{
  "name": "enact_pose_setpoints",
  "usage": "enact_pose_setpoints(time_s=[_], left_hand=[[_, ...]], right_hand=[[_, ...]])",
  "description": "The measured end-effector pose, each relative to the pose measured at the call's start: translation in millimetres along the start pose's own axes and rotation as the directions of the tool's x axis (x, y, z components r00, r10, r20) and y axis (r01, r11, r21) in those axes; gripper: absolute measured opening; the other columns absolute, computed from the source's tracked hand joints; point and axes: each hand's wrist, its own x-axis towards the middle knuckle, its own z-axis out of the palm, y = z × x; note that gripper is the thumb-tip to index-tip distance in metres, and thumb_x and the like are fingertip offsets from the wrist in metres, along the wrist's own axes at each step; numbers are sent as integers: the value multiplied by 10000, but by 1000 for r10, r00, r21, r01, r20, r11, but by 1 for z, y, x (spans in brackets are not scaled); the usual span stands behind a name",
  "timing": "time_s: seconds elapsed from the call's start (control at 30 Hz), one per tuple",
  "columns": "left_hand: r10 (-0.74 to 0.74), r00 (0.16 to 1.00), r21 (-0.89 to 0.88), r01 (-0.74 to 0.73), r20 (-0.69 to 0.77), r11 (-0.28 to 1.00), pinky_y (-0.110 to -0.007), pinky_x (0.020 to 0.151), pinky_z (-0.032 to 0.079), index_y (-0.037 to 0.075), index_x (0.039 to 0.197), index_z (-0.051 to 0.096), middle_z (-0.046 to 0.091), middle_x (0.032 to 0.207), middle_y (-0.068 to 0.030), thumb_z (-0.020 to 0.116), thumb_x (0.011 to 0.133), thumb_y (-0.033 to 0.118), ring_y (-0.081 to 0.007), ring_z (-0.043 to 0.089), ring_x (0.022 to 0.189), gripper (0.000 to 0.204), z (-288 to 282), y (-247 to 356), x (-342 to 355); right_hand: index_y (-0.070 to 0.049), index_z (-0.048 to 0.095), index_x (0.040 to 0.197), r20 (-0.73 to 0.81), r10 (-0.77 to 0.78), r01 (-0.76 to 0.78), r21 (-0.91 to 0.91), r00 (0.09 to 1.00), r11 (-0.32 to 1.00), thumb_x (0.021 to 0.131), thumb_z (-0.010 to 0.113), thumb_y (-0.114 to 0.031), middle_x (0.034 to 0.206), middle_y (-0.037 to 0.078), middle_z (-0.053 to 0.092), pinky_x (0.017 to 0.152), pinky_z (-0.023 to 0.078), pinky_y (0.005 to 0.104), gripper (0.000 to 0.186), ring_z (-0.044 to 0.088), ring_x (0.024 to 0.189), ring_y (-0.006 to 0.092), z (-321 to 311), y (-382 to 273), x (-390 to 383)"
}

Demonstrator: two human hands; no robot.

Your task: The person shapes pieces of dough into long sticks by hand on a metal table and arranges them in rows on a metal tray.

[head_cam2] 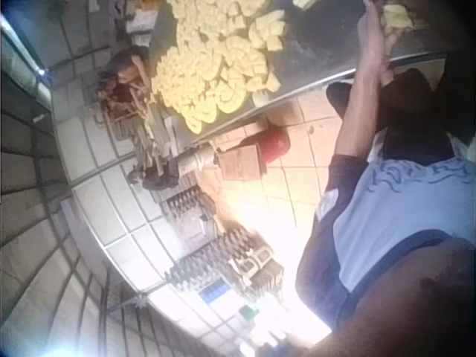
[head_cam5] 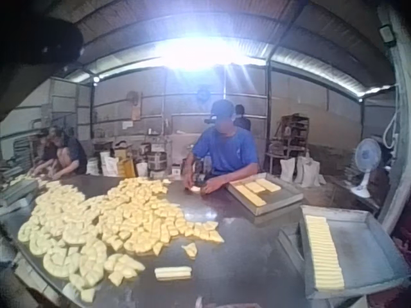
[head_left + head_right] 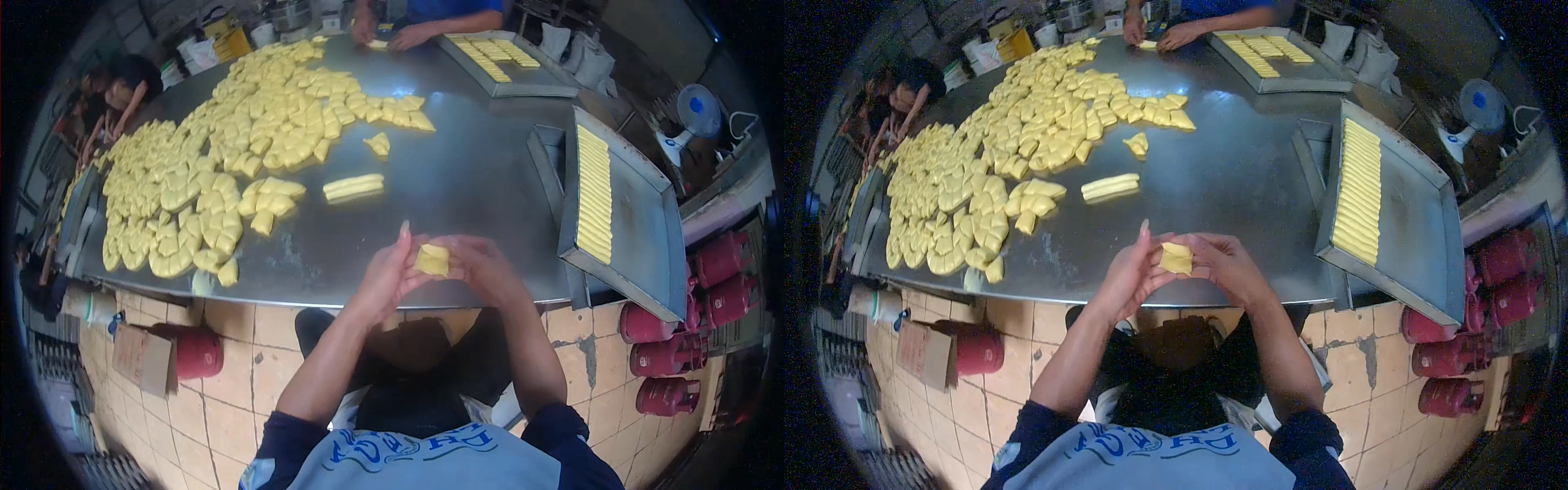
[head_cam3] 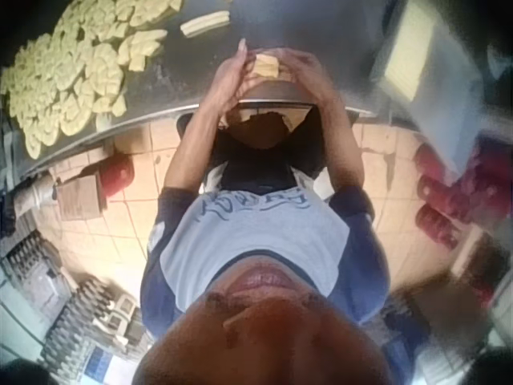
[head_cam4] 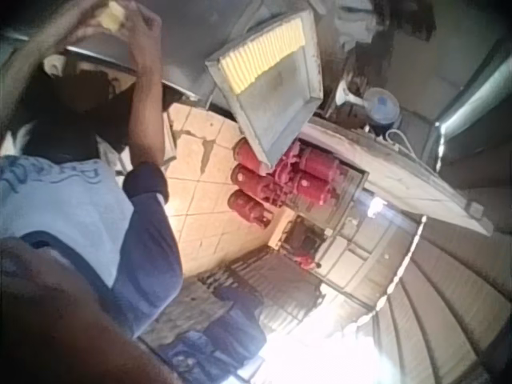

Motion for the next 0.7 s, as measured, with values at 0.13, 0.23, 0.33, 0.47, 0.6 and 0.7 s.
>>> enact_pose_setpoints(time_s=[0.13,0.23,0.33,0.47,0.6,0.7], left_hand=[[18,995,53,-23,96,998,-303,917,519,-100,1222,506,615,1130,-170,492,968,399,-190,615,1024,560,5,-1,-5],[157,987,264,-158,24,952,-279,877,535,-79,1170,564,634,1096,-161,510,967,367,-168,629,984,493,3,-5,-10],[262,965,356,-239,-19,903,-261,870,524,-54,1185,574,636,1100,-150,523,967,332,-148,618,995,446,-4,-5,-16],[271,960,382,-276,66,882,-236,893,469,-20,1262,546,632,1142,-103,534,969,300,-109,567,1059,435,-14,-2,-21],[473,880,409,-418,-39,811,-225,889,407,-16,1268,548,647,1075,-49,565,956,303,-67,534,999,447,-22,-4,-24],[240,971,298,-231,5,926,-227,861,463,-19,1289,523,609,1189,-99,549,962,307,-90,556,1052,462,-33,-2,-24]], right_hand=[[21,566,1223,118,-247,274,-387,962,880,889,611,-84,1144,104,617,847,509,280,353,627,973,180,7,13,1],[19,554,1245,82,-409,399,-456,909,795,881,628,-96,1171,111,611,848,494,269,389,613,985,160,17,22,1],[20,543,1257,-59,-458,348,-565,887,748,872,640,-91,1189,110,602,857,489,269,412,602,999,152,26,25,3],[43,578,1200,-40,-329,277,-448,944,850,874,638,-77,1108,115,633,850,504,285,353,616,976,161,33,18,3],[48,623,1130,-49,-269,240,-319,962,917,875,635,-66,1007,119,663,791,537,276,279,632,920,150,41,15,4],[49,633,1085,64,-316,313,-413,947,855,863,642,-42,985,116,663,746,556,263,241,637,882,145,48,16,8]])
